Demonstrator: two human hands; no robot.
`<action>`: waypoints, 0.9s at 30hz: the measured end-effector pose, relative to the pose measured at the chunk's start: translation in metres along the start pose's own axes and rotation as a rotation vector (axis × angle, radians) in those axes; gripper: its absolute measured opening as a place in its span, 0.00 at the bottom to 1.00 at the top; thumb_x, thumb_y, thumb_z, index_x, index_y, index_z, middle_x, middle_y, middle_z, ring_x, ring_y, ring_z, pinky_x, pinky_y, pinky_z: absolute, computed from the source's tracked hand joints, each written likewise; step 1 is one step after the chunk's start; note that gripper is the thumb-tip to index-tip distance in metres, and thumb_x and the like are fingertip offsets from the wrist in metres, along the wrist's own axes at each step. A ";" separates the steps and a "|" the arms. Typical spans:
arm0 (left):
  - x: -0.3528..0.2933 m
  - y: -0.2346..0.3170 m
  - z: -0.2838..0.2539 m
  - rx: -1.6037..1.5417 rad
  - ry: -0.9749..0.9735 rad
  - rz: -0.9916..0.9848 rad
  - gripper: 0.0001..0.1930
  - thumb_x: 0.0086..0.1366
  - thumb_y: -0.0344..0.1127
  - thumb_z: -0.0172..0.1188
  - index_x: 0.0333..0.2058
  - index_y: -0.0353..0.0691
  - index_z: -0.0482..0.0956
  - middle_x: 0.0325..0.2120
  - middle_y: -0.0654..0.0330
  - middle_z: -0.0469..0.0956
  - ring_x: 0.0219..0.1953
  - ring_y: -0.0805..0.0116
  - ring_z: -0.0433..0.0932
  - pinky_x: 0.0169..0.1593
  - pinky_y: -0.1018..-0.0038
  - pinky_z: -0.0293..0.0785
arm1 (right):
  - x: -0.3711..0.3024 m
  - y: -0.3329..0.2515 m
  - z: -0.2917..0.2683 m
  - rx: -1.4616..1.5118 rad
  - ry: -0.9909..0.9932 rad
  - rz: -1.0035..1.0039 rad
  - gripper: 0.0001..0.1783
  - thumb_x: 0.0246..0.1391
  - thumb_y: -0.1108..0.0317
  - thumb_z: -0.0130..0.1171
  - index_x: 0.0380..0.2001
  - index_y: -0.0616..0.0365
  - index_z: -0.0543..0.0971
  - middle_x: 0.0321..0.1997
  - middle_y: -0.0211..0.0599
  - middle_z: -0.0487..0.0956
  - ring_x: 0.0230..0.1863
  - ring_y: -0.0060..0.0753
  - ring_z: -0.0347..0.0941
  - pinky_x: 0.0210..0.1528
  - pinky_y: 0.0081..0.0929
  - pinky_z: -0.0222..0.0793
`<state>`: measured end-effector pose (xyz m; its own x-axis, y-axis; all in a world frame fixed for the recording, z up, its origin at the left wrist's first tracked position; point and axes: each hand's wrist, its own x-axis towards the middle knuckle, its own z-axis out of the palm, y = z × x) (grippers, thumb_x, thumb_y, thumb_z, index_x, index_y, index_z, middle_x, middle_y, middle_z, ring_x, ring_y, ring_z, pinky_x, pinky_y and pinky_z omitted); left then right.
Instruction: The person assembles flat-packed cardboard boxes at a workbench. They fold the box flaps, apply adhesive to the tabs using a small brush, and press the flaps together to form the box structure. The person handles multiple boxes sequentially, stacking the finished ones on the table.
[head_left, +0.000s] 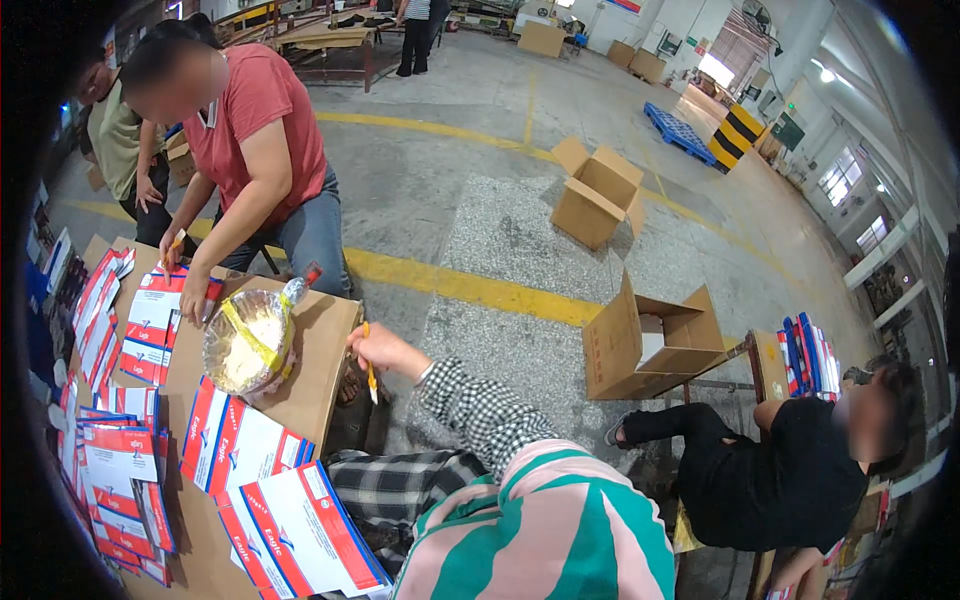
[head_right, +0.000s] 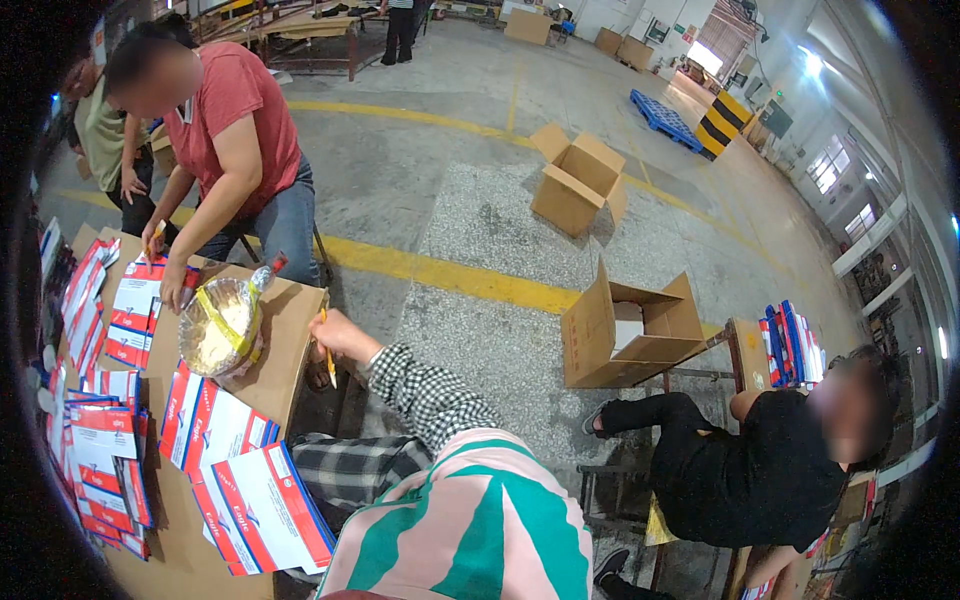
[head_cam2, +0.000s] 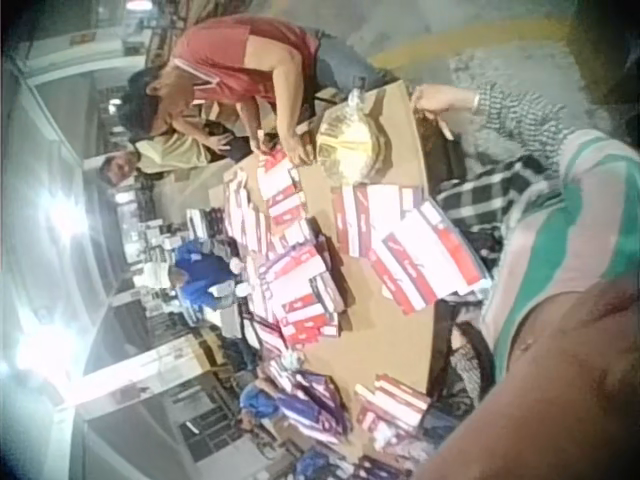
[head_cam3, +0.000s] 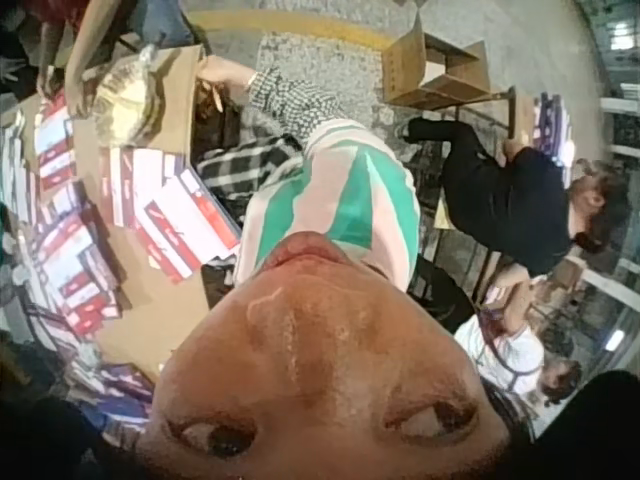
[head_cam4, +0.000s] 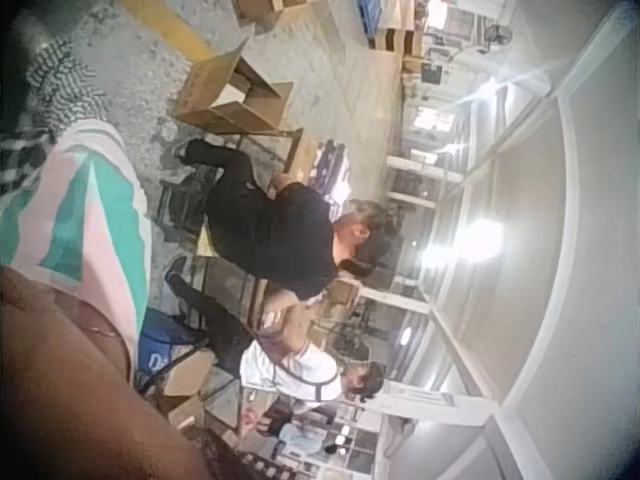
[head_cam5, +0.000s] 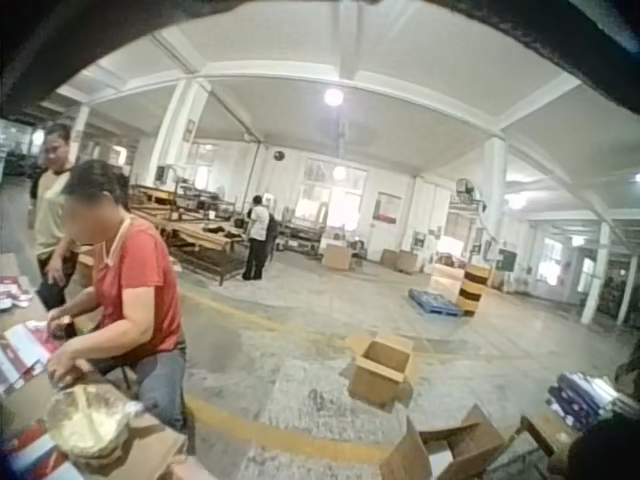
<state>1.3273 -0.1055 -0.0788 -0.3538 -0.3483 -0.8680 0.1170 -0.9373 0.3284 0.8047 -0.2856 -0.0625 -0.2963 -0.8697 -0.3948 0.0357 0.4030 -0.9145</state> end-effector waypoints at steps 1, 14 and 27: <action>0.000 -0.001 0.001 0.003 -0.005 0.000 0.24 0.56 0.49 0.61 0.44 0.35 0.75 0.35 0.52 0.79 0.38 0.55 0.78 0.46 0.67 0.74 | -0.006 -0.013 -0.004 -0.017 0.007 -0.064 0.12 0.54 0.67 0.47 0.38 0.61 0.76 0.14 0.33 0.75 0.09 0.23 0.63 0.11 0.27 0.54; 0.003 -0.014 0.012 -0.026 -0.083 -0.025 0.21 0.55 0.41 0.60 0.43 0.32 0.75 0.36 0.49 0.78 0.40 0.55 0.78 0.46 0.64 0.74 | -0.071 -0.125 -0.006 0.021 -0.022 -0.418 0.06 0.53 0.69 0.55 0.28 0.60 0.72 0.21 0.26 0.73 0.21 0.17 0.68 0.25 0.19 0.64; -0.079 -0.102 -0.030 -0.190 -0.147 0.158 0.24 0.54 0.33 0.57 0.48 0.24 0.69 0.42 0.41 0.75 0.45 0.49 0.76 0.53 0.56 0.72 | -0.083 -0.184 0.051 0.054 -0.196 -0.610 0.08 0.58 0.69 0.56 0.33 0.64 0.75 0.25 0.33 0.77 0.26 0.20 0.75 0.31 0.17 0.69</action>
<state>1.3716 0.0168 -0.0548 -0.4465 -0.4977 -0.7436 0.3480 -0.8622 0.3681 0.8713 -0.3023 0.1344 -0.0992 -0.9761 0.1935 -0.0347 -0.1909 -0.9810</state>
